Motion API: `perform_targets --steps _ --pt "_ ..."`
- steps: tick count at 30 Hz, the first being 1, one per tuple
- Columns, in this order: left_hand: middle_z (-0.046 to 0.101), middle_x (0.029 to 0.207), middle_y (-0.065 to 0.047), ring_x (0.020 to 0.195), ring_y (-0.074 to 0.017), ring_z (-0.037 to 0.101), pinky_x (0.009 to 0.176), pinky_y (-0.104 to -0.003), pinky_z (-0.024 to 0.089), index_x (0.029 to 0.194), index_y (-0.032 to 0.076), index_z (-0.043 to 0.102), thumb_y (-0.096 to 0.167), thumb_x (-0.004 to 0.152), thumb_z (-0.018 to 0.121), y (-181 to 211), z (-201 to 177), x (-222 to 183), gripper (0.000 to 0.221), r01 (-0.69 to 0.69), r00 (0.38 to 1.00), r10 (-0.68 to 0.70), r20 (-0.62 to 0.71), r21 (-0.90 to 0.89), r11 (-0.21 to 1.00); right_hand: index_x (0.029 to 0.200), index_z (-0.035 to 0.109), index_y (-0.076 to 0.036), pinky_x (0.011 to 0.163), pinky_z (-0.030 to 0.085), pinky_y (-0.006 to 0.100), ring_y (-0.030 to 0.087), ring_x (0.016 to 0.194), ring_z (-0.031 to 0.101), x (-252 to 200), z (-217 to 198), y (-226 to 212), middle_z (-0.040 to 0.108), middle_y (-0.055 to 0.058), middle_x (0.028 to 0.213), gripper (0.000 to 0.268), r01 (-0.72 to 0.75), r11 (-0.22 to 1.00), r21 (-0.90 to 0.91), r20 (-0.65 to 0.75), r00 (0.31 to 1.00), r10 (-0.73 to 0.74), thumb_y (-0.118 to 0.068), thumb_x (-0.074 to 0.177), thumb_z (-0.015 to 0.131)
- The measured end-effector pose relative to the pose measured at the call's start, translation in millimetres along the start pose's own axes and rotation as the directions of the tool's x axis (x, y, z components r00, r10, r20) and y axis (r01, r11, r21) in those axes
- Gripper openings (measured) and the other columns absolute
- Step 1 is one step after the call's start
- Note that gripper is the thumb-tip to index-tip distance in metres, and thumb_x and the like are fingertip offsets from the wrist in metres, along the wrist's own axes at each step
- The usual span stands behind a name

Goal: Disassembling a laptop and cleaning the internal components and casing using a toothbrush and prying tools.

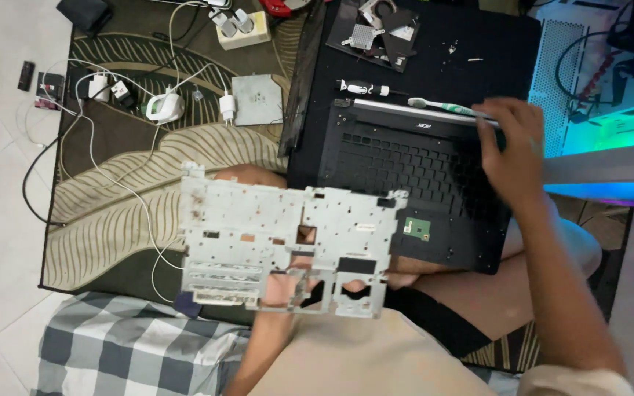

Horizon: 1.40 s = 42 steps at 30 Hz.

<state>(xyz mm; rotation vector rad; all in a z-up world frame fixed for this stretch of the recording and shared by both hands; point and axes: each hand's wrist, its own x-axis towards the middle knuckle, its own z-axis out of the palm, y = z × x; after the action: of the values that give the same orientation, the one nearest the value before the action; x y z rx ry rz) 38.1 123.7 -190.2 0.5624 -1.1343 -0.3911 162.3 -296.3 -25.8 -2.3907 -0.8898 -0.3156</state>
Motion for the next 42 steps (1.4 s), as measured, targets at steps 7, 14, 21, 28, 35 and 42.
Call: perform_targets --steps 7,14,21,28,35,42 --pt "0.075 0.105 -0.014 0.096 -0.0358 0.073 0.088 -0.049 0.061 0.107 0.006 0.072 0.036 0.094 0.066 -62.5 72.0 -11.7 0.033 -0.097 0.729 -0.086 -0.68 -0.227 0.969 0.136 0.055 -0.004 0.089 0.057 0.04 0.025 0.089 0.071 -107.4 -22.9 -93.5 0.072 0.017 0.109 0.063 -0.585 0.48 0.654 0.378 0.802 0.463 -0.054 0.108 0.029" --pt "0.076 0.106 -0.014 0.101 -0.0352 0.071 0.092 -0.049 0.056 0.109 0.009 0.073 0.041 0.093 0.064 -112.6 152.3 20.1 0.037 -0.279 0.122 -0.352 -0.928 -0.372 0.885 0.146 0.043 -0.005 0.069 0.061 0.042 0.029 0.069 0.071 -172.0 -13.1 -129.9 0.069 0.021 0.113 0.052 -0.598 -0.117 0.793 0.456 0.456 0.764 -0.008 0.096 0.06" --pt "0.058 0.14 -0.016 0.121 -0.0234 0.062 0.11 -0.038 0.044 0.157 0.005 0.037 0.061 0.1 0.043 -12.3 157.6 141.7 0.08 -0.291 0.084 -0.252 -0.964 -0.266 0.919 0.134 0.053 -0.016 0.062 0.057 0.028 0.015 0.061 0.064 -193.0 -28.7 -76.7 0.061 0.0 0.087 0.03 -0.544 0.145 0.826 0.117 0.419 0.901 -0.021 0.106 0.064" --pt "0.044 0.157 -0.02 0.142 -0.0283 0.049 0.12 -0.038 0.039 0.154 0.004 0.035 0.037 0.098 0.051 18.5 168.9 180.4 0.068 0.465 -0.052 -0.277 -0.96 -0.268 0.844 0.135 0.049 -0.014 0.062 0.058 0.023 0.012 0.062 0.065 -174.6 -17.1 -66.4 0.058 -0.002 0.082 0.025 -0.566 0.241 0.788 0.034 0.431 0.902 -0.016 0.112 0.06" --pt "0.052 0.13 -0.002 0.119 -0.0074 0.049 0.09 -0.023 0.042 0.147 0.013 0.056 0.034 0.1 0.056 6.8 160.8 180.1 0.052 0.838 -0.07 -0.018 -0.997 -0.069 0.541 0.147 0.057 -0.001 0.09 0.047 0.017 0.006 0.102 0.059 -148.0 -20.9 -80.6 0.066 0.002 0.115 0.035 -0.702 0.458 0.545 -0.001 0.546 0.838 -0.008 0.112 0.058" --pt "0.05 0.137 -0.004 0.137 -0.0187 0.044 0.112 -0.033 0.037 0.145 0.014 0.055 0.038 0.098 0.059 4.2 151.2 192.4 0.053 0.953 -0.009 0.086 -0.996 0.018 0.303 0.146 0.055 -0.002 0.092 0.047 0.025 0.012 0.099 0.06 -131.4 -23.0 -87.8 0.066 0.005 0.104 0.033 -0.732 0.458 0.504 0.06 0.559 0.827 -0.006 0.112 0.055"
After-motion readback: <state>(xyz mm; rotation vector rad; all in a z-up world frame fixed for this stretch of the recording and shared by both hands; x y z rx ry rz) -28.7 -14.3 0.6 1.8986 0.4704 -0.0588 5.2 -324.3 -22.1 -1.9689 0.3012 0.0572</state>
